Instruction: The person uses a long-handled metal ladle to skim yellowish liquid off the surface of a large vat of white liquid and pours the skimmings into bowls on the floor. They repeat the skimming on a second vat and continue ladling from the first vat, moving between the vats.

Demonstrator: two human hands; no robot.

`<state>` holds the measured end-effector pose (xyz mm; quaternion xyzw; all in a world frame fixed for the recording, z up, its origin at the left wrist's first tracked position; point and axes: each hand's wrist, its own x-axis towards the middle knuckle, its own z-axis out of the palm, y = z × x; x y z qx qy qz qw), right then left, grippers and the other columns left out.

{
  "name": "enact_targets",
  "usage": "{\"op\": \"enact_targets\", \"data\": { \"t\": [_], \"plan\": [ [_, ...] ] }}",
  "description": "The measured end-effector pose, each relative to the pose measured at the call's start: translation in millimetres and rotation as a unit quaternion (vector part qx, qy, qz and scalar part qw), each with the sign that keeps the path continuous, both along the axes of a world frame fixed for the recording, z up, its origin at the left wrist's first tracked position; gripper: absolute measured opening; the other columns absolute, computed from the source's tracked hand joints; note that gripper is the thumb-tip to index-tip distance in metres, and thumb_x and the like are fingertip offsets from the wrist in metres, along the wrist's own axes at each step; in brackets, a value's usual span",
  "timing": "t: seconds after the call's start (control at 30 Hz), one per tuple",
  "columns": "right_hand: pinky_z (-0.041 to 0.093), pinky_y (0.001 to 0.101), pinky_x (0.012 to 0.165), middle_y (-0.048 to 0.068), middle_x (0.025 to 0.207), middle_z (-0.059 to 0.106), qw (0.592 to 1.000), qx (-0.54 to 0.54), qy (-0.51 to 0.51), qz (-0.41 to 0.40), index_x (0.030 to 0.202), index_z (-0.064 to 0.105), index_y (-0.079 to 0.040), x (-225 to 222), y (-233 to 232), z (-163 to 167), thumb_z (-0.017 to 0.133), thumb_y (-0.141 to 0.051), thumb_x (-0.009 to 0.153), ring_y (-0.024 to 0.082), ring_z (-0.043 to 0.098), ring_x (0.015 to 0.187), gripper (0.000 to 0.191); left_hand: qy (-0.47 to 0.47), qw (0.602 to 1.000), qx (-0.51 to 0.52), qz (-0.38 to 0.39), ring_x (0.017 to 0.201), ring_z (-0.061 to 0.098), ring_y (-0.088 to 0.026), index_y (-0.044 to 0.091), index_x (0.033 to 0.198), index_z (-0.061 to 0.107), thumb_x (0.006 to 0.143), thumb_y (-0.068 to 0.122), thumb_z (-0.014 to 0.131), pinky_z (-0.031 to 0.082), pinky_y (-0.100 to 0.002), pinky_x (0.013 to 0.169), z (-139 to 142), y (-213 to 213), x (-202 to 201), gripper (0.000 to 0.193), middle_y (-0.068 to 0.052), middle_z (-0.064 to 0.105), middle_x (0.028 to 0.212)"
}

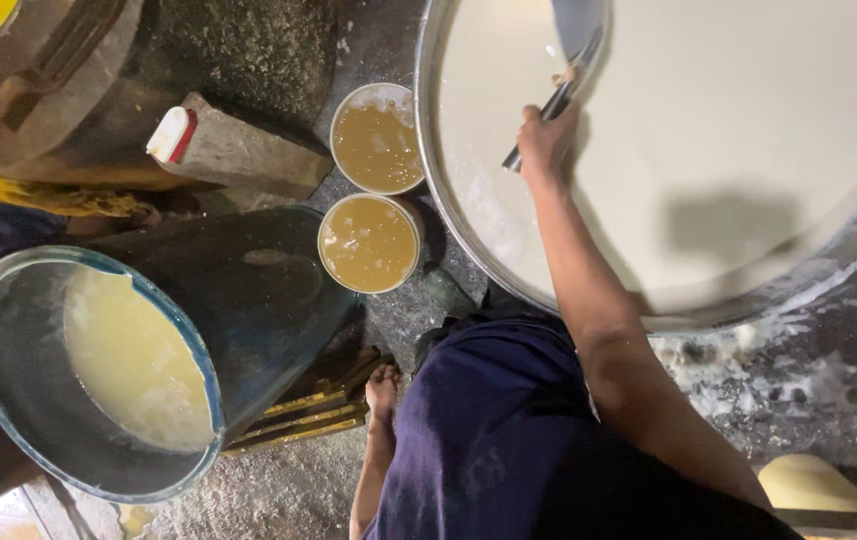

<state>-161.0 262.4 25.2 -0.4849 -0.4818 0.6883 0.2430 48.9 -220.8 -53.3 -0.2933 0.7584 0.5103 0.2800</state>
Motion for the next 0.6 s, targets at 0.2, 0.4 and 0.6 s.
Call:
{"op": "enact_targets", "data": {
  "t": [0.2,0.4,0.6],
  "plan": [
    [0.052,0.0450,0.087,0.021,0.105,0.061,0.944,0.289,-0.139,0.084,0.129,0.052,0.008,49.2,-25.6,-25.8,0.076,-0.008,0.083,0.035,0.066,0.096,0.054,-0.046,0.995,-0.076,-0.048,0.070,0.065,-0.012,0.003,0.110,0.074,0.099,0.025,0.066,0.051,-0.029,0.063,1.6,-5.0,-8.3,0.025,-0.004,0.072,0.083],
    [0.053,0.0488,0.087,0.027,0.108,0.063,0.923,0.280,-0.199,0.173,0.130,0.049,0.008,103.3,-45.5,-33.2,0.074,-0.010,0.085,0.042,0.066,0.099,0.054,0.008,0.993,-0.060,-0.105,0.069,0.067,-0.012,0.003,0.102,0.072,0.098,0.023,0.063,0.053,-0.029,0.063,0.4,-3.4,-25.9,0.023,-0.001,0.072,0.080],
    [0.052,0.0531,0.085,0.031,0.110,0.061,0.875,0.338,-0.258,0.232,0.130,0.050,0.007,160.9,-58.0,-21.1,0.077,-0.013,0.082,0.047,0.064,0.099,0.058,-0.046,0.995,0.016,-0.087,0.066,0.055,-0.014,-0.002,0.102,0.069,0.104,0.024,0.062,0.046,-0.032,0.058,-5.8,0.1,-42.5,0.027,-0.005,0.062,0.078]
  ]
}}
